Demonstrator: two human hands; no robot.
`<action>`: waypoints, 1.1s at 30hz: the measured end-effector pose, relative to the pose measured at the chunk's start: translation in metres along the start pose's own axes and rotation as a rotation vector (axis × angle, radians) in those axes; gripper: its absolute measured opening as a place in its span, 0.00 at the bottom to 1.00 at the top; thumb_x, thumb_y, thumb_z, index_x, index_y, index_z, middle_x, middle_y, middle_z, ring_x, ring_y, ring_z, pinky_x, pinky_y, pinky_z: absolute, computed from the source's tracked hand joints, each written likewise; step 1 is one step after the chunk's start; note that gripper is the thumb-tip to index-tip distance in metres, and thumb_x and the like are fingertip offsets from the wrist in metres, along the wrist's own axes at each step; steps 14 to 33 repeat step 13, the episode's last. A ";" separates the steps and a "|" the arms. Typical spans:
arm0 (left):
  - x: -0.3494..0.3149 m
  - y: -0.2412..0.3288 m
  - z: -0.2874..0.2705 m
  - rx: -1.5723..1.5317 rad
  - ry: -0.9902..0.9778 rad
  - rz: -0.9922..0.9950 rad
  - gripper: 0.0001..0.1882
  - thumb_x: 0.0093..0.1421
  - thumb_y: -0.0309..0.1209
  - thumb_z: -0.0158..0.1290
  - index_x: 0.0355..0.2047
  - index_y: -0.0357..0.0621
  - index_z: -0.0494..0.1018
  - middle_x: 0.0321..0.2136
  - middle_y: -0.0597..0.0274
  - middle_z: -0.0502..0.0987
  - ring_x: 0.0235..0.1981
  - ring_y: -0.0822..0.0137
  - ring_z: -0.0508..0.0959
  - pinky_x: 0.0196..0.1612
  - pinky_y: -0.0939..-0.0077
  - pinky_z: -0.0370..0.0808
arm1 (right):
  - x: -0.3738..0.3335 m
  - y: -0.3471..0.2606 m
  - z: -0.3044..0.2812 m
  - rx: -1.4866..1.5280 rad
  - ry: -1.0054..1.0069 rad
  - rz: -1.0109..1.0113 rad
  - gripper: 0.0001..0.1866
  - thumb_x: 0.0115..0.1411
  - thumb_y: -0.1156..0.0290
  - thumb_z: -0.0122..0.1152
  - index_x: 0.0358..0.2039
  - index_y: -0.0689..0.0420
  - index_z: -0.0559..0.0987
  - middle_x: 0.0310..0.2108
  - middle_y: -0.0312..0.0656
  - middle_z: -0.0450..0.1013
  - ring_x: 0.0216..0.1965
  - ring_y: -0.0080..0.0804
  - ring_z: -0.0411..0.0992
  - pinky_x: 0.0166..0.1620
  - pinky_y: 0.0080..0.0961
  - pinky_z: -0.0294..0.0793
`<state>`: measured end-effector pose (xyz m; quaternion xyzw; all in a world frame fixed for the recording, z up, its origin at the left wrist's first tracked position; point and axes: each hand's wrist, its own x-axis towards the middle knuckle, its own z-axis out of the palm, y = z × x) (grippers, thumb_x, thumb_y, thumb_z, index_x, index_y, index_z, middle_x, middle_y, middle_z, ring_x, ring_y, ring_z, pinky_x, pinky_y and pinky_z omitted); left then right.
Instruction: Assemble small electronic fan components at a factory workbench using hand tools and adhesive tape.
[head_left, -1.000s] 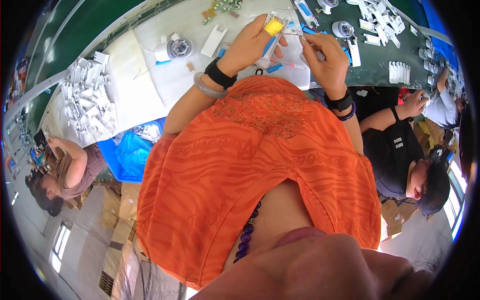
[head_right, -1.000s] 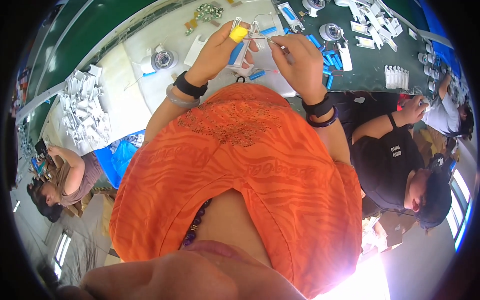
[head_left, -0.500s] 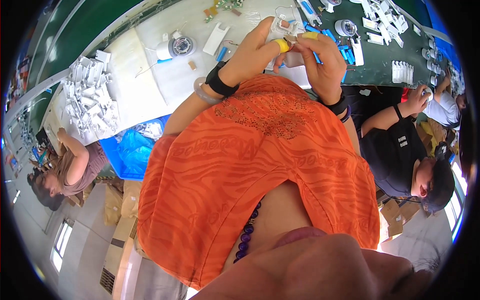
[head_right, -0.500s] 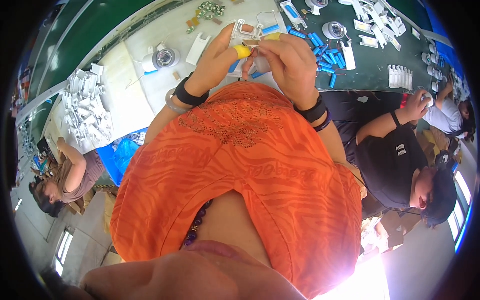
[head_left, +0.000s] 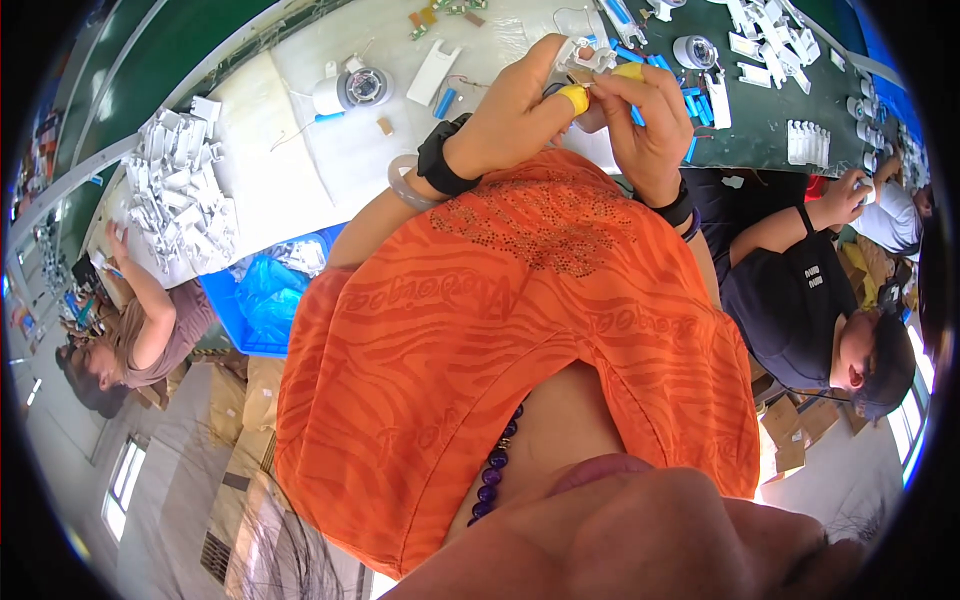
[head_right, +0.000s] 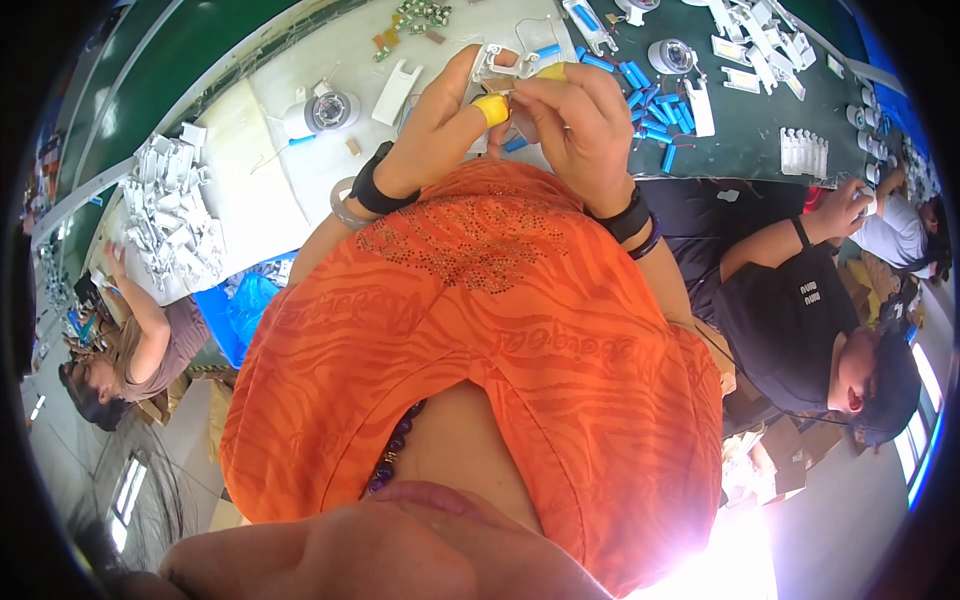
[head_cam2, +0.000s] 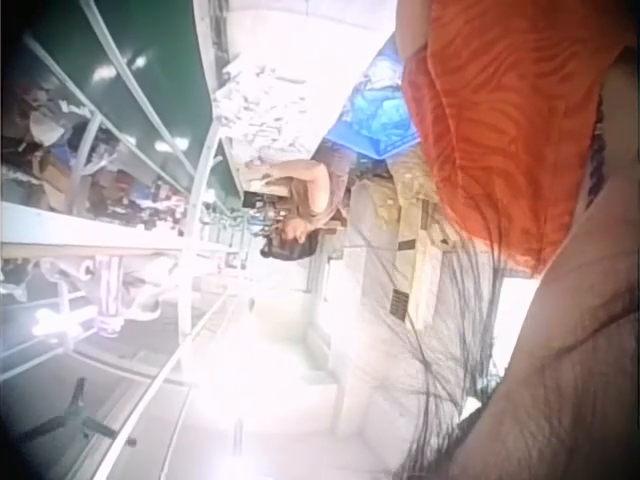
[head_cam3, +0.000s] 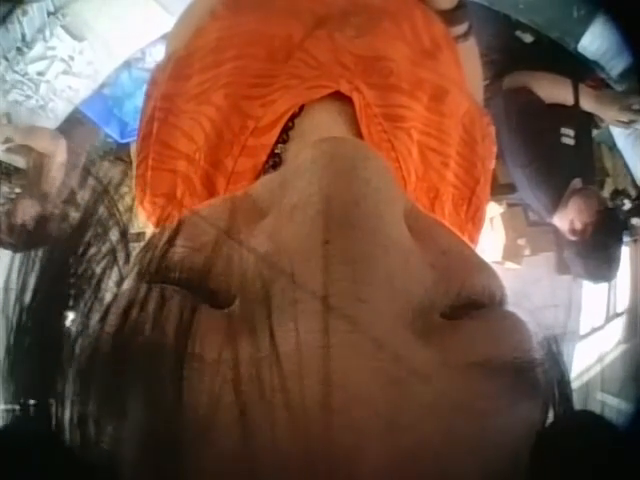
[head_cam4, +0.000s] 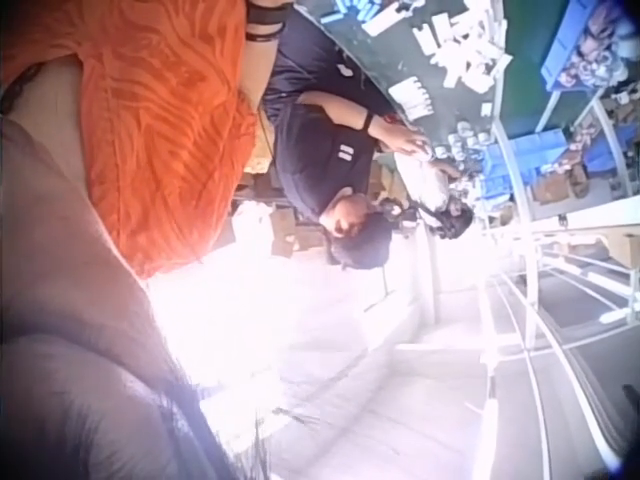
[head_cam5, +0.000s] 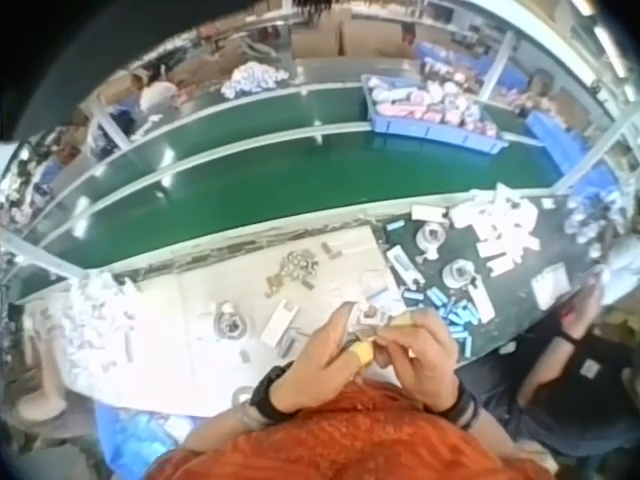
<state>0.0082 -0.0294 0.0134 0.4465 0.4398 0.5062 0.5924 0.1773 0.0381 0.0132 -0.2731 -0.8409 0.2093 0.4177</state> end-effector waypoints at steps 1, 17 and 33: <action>0.000 0.000 0.000 0.025 0.002 0.008 0.20 0.63 0.25 0.42 0.56 0.37 0.60 0.28 0.61 0.71 0.26 0.73 0.72 0.28 0.78 0.73 | -0.001 0.001 0.000 -0.008 -0.002 -0.002 0.14 0.46 0.79 0.70 0.35 0.53 0.82 0.30 0.38 0.73 0.34 0.37 0.71 0.37 0.29 0.71; -0.002 -0.008 0.000 0.124 0.019 0.103 0.24 0.66 0.37 0.48 0.60 0.44 0.61 0.35 0.59 0.74 0.28 0.76 0.74 0.25 0.82 0.73 | 0.005 0.002 -0.008 -0.040 -0.101 -0.058 0.14 0.45 0.79 0.70 0.34 0.54 0.80 0.30 0.40 0.72 0.32 0.39 0.70 0.36 0.31 0.69; -0.002 -0.008 0.000 0.124 0.019 0.103 0.24 0.66 0.37 0.48 0.60 0.44 0.61 0.35 0.59 0.74 0.28 0.76 0.74 0.25 0.82 0.73 | 0.005 0.002 -0.008 -0.040 -0.101 -0.058 0.14 0.45 0.79 0.70 0.34 0.54 0.80 0.30 0.40 0.72 0.32 0.39 0.70 0.36 0.31 0.69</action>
